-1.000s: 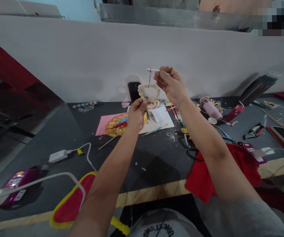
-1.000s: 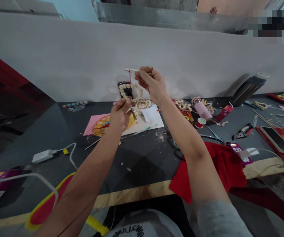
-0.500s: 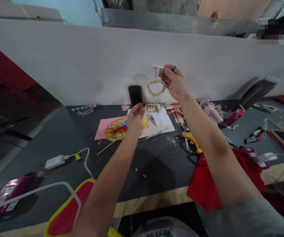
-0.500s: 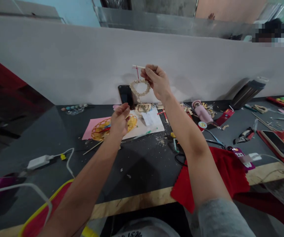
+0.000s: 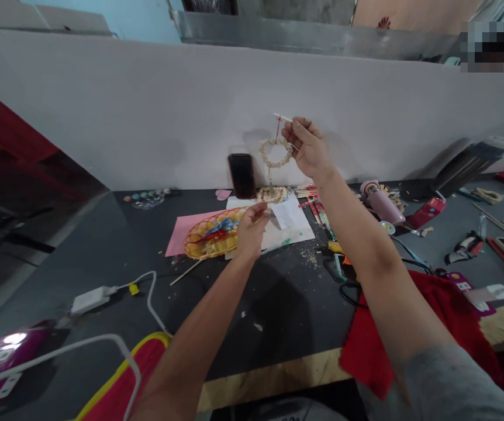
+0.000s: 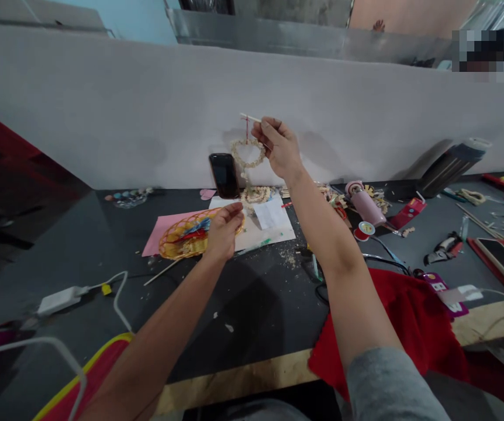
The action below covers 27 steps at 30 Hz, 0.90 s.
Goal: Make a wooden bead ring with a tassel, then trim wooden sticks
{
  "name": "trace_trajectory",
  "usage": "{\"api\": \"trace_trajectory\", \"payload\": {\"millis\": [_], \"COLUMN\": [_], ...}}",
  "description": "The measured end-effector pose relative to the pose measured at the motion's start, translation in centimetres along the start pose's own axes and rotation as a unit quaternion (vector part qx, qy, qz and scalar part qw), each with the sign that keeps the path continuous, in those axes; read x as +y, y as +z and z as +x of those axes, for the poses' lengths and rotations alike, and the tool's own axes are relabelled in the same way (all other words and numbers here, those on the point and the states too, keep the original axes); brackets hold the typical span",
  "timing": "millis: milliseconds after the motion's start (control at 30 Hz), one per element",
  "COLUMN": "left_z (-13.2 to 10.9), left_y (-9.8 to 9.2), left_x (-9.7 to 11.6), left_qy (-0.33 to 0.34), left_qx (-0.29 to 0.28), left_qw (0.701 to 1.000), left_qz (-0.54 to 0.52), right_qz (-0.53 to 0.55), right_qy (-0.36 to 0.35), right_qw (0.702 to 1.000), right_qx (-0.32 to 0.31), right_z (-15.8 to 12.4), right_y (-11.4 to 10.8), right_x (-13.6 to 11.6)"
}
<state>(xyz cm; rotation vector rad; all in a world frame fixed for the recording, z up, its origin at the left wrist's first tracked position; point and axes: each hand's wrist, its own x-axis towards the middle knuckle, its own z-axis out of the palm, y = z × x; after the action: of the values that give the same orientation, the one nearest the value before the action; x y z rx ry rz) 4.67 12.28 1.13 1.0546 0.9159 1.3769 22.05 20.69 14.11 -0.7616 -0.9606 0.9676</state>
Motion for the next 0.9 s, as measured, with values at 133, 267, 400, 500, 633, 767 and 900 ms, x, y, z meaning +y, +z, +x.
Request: {"api": "trace_trajectory", "payload": {"millis": [133,267,400,500,633,767,900], "left_z": [1.6,4.0,6.8,8.7,10.7,12.3,12.6], "left_y": [-0.1,-0.1,0.4,1.3,2.6,3.5,4.0], "left_x": [-0.5,0.0,0.7,0.9,0.9,1.5,2.5], "left_qy": [0.011,0.045,0.048,0.034,0.018,0.043,0.082], "left_qx": [0.001,-0.003,-0.011,-0.006,-0.005,-0.02,-0.063], "left_qw": [1.0,0.999,0.999,0.999,1.0,0.999,0.994], "left_qz": [-0.007,-0.004,-0.016,0.003,0.021,0.025,0.034], "right_qz": [0.022,0.05,0.051,0.046,0.039,0.032,0.035], "right_qy": [0.019,0.03,0.041,0.04,0.046,0.049,0.057], "right_qw": [0.999,0.998,0.997,0.997,0.996,0.994,0.992], "right_qx": [-0.016,-0.038,-0.041,-0.052,-0.073,-0.091,-0.105], "right_z": [0.8,1.7,2.2,2.5,2.8,2.8,2.6], "right_y": [-0.6,-1.7,-2.4,-2.6,-2.7,-2.6,-2.4], "right_x": [1.1,2.1,2.8,3.1,2.9,2.2,1.8]}}
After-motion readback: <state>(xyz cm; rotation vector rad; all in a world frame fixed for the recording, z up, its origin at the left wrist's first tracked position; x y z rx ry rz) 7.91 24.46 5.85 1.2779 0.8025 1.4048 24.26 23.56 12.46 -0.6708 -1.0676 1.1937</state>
